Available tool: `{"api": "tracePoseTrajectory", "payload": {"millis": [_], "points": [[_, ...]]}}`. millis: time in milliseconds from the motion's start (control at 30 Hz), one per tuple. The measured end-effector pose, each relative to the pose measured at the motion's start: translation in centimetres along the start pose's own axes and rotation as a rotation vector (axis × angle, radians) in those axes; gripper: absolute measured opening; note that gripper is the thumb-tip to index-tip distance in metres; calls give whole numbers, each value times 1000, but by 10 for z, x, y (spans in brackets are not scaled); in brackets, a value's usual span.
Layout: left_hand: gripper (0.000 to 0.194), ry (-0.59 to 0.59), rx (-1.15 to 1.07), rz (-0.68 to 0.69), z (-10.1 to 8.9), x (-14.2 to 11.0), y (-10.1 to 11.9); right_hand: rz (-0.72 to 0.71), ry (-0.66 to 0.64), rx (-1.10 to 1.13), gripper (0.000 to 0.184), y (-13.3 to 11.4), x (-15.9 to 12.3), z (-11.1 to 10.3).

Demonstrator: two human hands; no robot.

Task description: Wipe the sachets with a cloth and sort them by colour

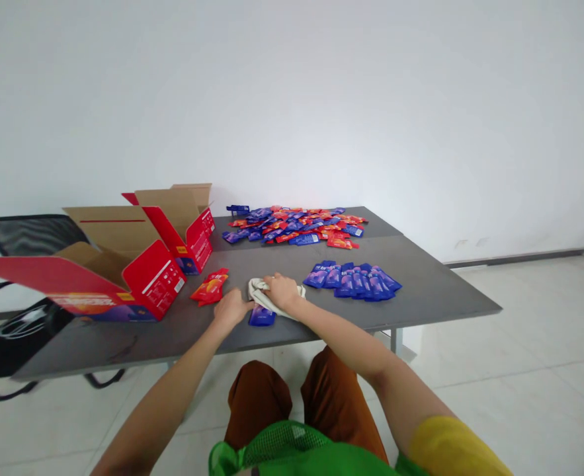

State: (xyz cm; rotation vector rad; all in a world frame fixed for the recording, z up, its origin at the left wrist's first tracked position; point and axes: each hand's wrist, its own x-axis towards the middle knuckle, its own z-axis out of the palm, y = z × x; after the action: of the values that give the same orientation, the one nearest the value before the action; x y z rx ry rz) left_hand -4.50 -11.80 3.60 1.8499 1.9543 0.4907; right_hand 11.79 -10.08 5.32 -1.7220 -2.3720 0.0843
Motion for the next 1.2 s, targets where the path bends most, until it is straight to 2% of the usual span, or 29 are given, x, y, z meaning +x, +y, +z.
{"api": "tracePoseTrajectory", "payload": {"millis": [100, 167, 267, 367, 467, 533, 667, 767, 933, 1067, 1200], "points": [[56, 238, 208, 76, 18, -31, 16, 52, 13, 8, 31, 13, 16, -11], [69, 303, 247, 178, 33, -52, 26, 80, 50, 20, 30, 23, 19, -19], [79, 254, 254, 280, 48, -69, 37, 104, 129, 46, 34, 35, 10, -28], [61, 209, 216, 224, 46, -65, 42, 98, 244, 139, 34, 42, -9, -34], [43, 229, 35, 125, 33, -46, 38, 59, 336, 246, 32, 43, -35, -35], [33, 162, -233, 81, 25, -32, 34, 24, 352, 285, 32, 38, -51, -33], [21, -165, -838, -151, 22, -18, 29, -46, 273, 272, 30, 21, -75, -18], [17, -295, -1066, -201, 28, -20, 30, -73, 212, 249, 29, 9, -83, -6], [9, -402, -1234, -175, 34, -20, 27, -76, 185, 189, 29, -3, -81, 5], [8, -413, -1205, -183, 35, -18, 22, -3, 116, 100, 29, -5, -71, 9], [14, -424, -1197, -181, 34, -25, 23, 65, 77, 49, 33, 4, -54, 9]]}}
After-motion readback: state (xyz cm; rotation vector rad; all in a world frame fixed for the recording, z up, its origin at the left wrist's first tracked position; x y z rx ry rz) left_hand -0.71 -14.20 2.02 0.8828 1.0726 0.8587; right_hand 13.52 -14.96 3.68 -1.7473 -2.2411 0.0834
